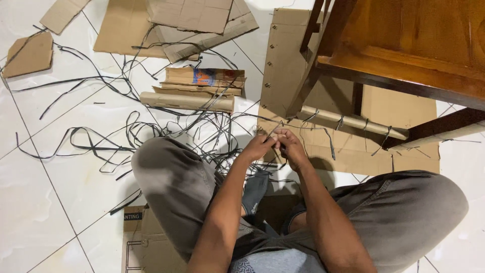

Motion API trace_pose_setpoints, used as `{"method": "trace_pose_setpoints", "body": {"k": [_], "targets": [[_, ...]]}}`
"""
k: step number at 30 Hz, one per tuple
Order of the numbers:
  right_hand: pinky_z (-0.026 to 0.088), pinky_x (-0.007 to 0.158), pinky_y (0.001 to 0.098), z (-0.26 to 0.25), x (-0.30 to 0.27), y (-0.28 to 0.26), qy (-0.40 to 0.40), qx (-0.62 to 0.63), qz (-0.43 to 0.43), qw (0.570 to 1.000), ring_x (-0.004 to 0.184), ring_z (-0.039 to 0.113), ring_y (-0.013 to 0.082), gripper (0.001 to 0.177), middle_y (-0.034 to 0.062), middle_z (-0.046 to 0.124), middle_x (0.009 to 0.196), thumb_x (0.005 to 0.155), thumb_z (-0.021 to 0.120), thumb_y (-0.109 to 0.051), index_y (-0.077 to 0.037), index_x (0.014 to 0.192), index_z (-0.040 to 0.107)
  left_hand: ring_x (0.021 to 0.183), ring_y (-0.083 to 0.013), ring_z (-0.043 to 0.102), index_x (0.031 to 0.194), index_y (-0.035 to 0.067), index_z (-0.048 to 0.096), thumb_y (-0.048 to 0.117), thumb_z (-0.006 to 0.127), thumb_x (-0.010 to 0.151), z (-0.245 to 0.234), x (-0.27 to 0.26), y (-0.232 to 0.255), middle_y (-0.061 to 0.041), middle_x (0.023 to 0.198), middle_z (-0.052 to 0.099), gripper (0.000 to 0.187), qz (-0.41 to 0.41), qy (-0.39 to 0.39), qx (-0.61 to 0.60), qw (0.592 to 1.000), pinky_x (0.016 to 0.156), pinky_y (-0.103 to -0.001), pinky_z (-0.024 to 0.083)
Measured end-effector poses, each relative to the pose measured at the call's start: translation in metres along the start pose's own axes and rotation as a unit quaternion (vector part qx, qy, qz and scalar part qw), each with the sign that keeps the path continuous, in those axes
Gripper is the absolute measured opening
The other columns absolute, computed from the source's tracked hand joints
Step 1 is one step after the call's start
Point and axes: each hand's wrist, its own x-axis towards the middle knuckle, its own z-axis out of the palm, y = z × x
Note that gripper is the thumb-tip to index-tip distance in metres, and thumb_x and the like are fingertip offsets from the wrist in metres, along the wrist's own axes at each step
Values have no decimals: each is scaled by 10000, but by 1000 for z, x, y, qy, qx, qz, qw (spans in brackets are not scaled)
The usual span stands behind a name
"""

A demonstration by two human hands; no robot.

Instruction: Wrapping wooden chair legs with cardboard and securing them with plastic straps

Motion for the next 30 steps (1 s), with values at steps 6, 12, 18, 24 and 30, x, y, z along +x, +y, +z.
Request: {"method": "trace_pose_setpoints", "body": {"k": [6,12,18,24,30], "targets": [[264,367,184,-23,-1,-8,145,91,1,985,437,330,83,226,-6,415,626,1007,563,-157,-116,1219,630,520,-63,456,839,184,634,334,565,930,-24,-13,53,76,614,442,188,-67,181,-264,945,416,-229,339],[208,443,199,-55,11,4,259,213,31,941,481,265,69,185,-91,258,630,1043,530,-236,-176,1195,616,564,-93,420,908,186,576,298,628,943,-72,2,30,80,699,338,128,15,436,-573,694,314,-213,311],[284,475,216,-30,7,-10,226,211,10,951,522,321,77,173,-66,354,708,1069,454,-201,-157,1177,581,623,-61,424,1066,193,686,339,653,944,-39,-1,31,44,804,481,192,-29,456,-426,781,428,-176,287],[377,514,235,-10,6,-11,115,99,-24,988,564,430,108,101,18,582,797,1007,580,-145,-157,1106,566,895,-142,769,1101,238,734,529,695,846,7,16,10,-14,942,787,389,-100,200,-135,965,769,-306,581],[388,445,205,0,-10,-10,13,18,-24,999,453,436,63,167,25,598,746,958,664,-123,-78,1109,610,531,-113,445,877,170,750,552,640,1016,10,7,21,17,680,628,421,-53,42,-166,984,538,-343,438]]}}
